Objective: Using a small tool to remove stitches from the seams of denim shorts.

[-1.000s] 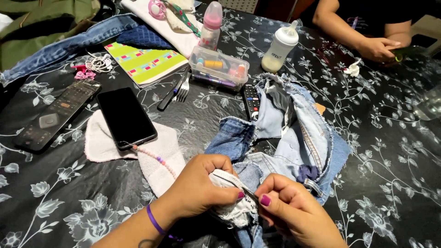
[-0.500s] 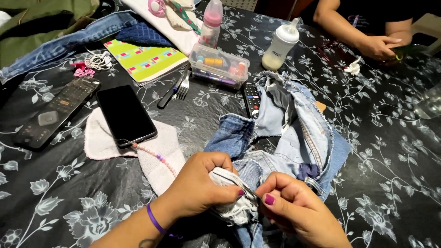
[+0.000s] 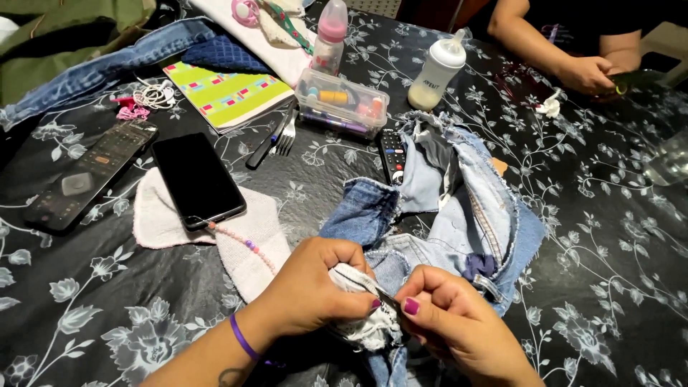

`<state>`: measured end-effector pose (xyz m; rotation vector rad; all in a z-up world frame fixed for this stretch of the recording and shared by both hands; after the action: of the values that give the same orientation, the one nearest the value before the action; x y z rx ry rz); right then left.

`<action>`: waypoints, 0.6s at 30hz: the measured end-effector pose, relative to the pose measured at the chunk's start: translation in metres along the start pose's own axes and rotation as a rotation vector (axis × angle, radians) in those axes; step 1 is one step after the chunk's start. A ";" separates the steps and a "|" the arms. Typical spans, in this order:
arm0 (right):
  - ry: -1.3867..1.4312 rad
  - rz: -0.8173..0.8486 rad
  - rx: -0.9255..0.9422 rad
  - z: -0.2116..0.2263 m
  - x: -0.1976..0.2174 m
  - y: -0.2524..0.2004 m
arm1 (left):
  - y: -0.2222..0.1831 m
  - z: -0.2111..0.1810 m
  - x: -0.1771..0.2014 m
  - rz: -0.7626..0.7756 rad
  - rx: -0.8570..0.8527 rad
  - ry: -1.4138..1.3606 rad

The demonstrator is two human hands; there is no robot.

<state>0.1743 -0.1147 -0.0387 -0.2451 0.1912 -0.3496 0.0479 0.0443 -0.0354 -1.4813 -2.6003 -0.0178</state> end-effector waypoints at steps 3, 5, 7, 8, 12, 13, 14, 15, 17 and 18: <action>0.005 0.026 0.029 0.000 0.000 -0.002 | -0.001 -0.001 0.001 -0.009 0.028 0.021; 0.003 -0.012 0.024 0.001 0.003 -0.003 | 0.000 0.002 0.001 -0.004 0.019 -0.007; 0.004 -0.050 0.018 0.003 0.006 -0.003 | 0.001 0.002 0.001 0.001 0.011 -0.033; 0.023 -0.021 0.012 0.005 0.004 -0.003 | 0.001 0.002 0.002 -0.003 0.018 -0.034; -0.025 0.016 -0.039 0.003 0.001 -0.002 | 0.001 0.004 0.001 -0.008 0.018 -0.035; -0.024 0.016 -0.039 0.003 0.000 -0.002 | 0.001 0.004 0.001 -0.008 0.019 -0.034; -0.032 -0.005 -0.045 0.003 0.000 -0.002 | 0.001 0.003 0.001 -0.016 0.001 -0.006; -0.041 -0.025 -0.051 0.003 0.000 -0.002 | 0.001 0.001 0.002 -0.024 -0.017 0.023; -0.020 -0.026 -0.055 0.004 -0.001 -0.002 | -0.001 0.000 0.001 -0.024 -0.009 0.019; 0.001 -0.027 -0.058 0.004 -0.001 -0.002 | -0.002 -0.001 0.000 -0.024 -0.003 0.016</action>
<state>0.1731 -0.1156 -0.0343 -0.3047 0.1997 -0.3716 0.0466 0.0434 -0.0348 -1.4452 -2.6059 -0.0365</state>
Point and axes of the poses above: each hand's wrist, its own y-axis towards the middle knuckle, its own x-axis out of the back of the hand, z = x × y, the point moved 7 cm from there along y, towards the middle knuckle, and after that the axes turned 5 degrees about x, right-handed, at the moved point
